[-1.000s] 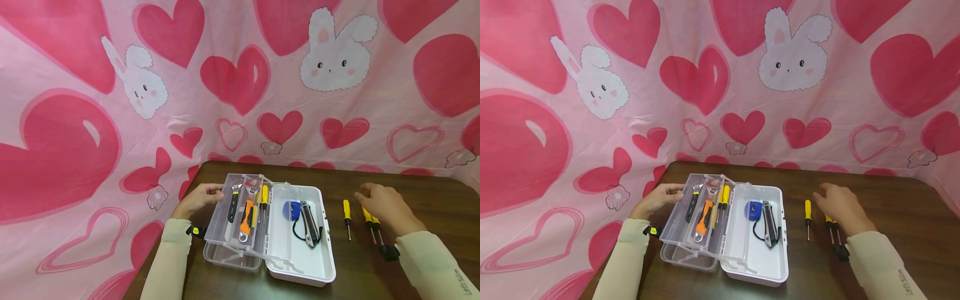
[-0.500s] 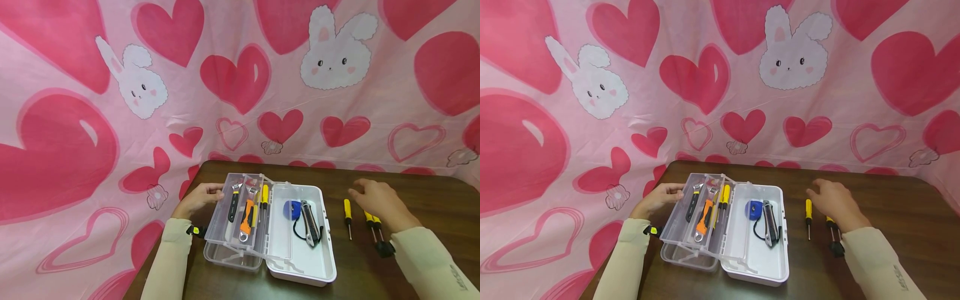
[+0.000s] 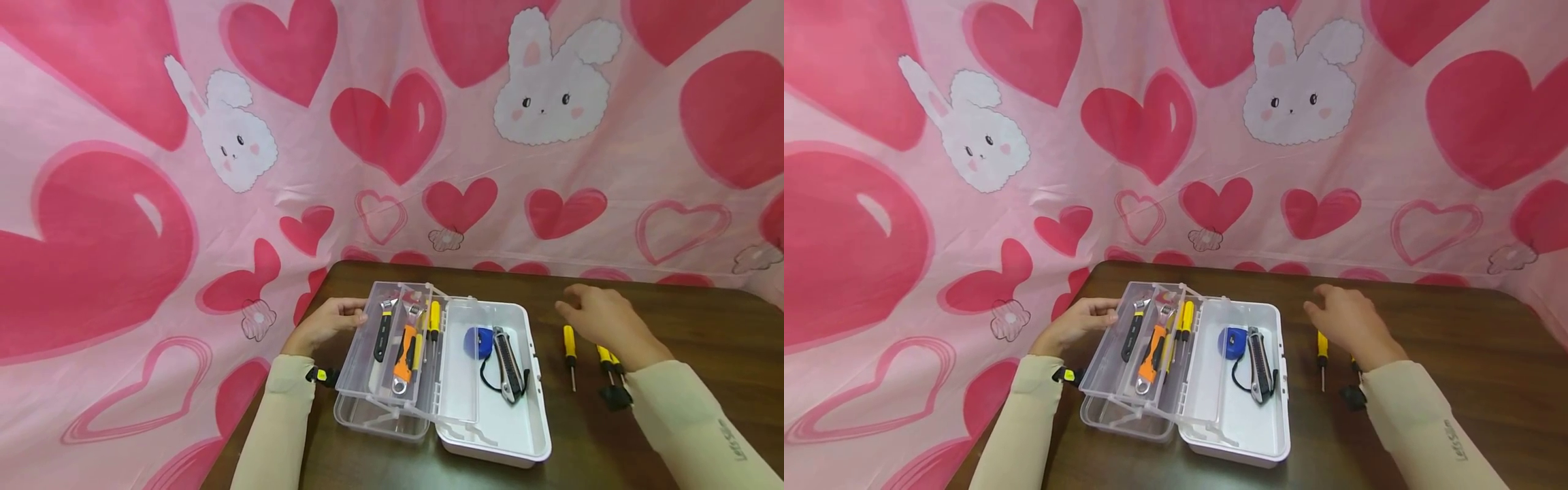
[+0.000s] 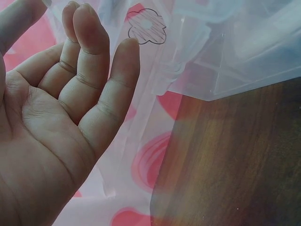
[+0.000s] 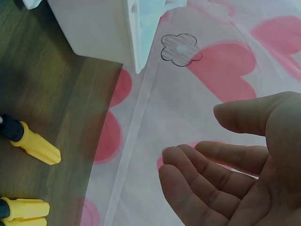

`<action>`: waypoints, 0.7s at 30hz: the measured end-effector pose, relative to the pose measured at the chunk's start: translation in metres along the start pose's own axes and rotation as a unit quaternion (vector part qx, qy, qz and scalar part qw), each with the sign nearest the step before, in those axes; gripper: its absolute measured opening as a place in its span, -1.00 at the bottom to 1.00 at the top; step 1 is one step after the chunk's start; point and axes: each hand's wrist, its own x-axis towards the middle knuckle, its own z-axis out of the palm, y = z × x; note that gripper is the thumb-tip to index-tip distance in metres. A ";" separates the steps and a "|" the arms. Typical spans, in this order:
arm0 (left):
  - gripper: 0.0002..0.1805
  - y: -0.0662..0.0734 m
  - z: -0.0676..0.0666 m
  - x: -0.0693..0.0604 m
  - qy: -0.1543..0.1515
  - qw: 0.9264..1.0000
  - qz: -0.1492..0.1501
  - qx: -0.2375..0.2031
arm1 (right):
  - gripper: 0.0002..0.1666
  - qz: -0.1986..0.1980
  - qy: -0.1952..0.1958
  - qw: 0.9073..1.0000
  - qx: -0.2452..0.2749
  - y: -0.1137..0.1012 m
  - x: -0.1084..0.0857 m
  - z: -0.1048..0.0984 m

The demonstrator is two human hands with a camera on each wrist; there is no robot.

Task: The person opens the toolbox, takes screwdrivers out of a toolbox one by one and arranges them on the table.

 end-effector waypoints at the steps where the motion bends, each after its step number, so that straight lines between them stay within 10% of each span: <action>1: -0.46 0.000 0.000 0.000 -0.001 1.000 0.001 -0.001 | -0.21 -0.001 0.001 1.000 0.000 -0.001 0.000 0.000; 21: -0.43 0.000 -0.001 -0.002 0.000 1.000 -0.005 0.001 | -0.26 -0.033 0.008 0.999 0.009 -0.023 0.005 0.007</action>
